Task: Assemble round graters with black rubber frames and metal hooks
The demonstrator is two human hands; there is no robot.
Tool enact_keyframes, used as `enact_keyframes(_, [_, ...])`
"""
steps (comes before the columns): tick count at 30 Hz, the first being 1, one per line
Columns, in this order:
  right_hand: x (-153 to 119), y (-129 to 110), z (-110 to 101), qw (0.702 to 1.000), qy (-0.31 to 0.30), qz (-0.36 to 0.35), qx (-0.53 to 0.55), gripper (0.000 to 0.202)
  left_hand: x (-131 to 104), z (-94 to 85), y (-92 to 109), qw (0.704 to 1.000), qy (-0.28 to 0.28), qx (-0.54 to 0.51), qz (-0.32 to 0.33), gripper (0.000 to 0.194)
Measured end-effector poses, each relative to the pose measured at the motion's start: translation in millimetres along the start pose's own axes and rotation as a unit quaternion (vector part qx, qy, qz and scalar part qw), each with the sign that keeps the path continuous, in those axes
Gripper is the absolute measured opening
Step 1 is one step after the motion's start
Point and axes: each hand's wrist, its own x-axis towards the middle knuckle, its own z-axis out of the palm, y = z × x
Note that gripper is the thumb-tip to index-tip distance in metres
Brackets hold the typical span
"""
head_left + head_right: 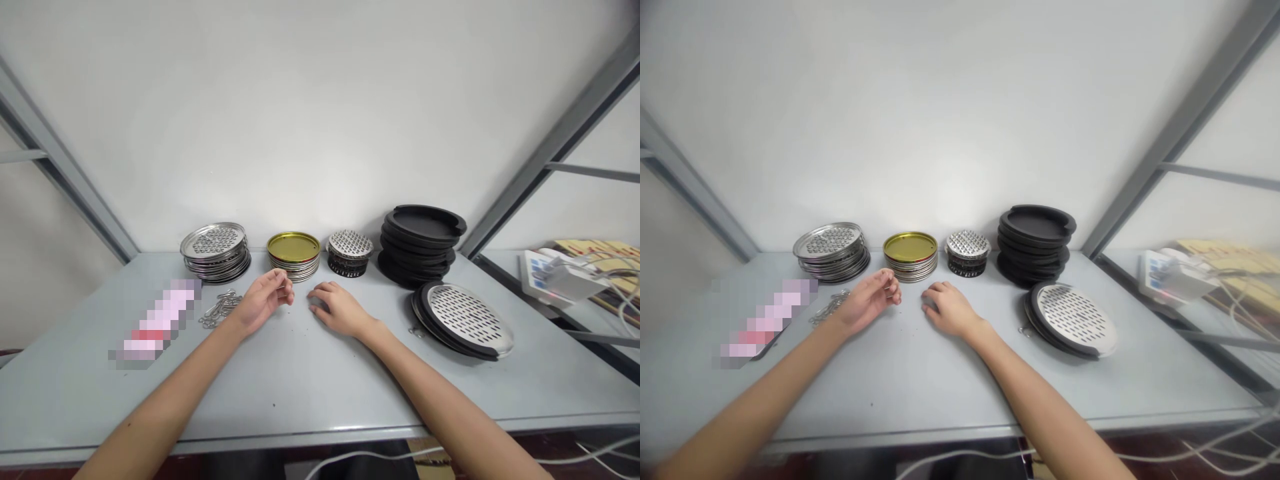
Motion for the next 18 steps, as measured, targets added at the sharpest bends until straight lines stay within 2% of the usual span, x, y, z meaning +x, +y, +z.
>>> enact_keyframes(10, [0.7,0.0,-0.2,1.000,-0.002,0.000,-0.001,0.026,-0.6,2.9,2.1,1.000,-0.003,0.018,-0.004,0.022])
enact_keyframes(12, [0.7,-0.1,-0.4,1.000,-0.003,0.000,-0.001,0.025,0.3,1.4,1.1,0.999,0.009,0.047,0.004,0.024])
enact_keyframes(14, [0.4,-0.2,-0.7,1.000,-0.003,0.000,0.000,0.025,1.6,-1.7,-0.8,0.990,0.045,0.127,0.035,0.025])
enact_keyframes(16, [0.0,-0.3,-1.0,1.000,-0.004,-0.001,-0.001,0.025,2.6,-6.3,-2.5,0.957,0.108,0.251,0.097,0.022])
enact_keyframes(18, [-0.4,-0.3,-1.2,1.000,-0.003,-0.001,-0.001,0.025,2.8,-12.0,-2.9,0.887,0.170,0.391,0.177,0.014])
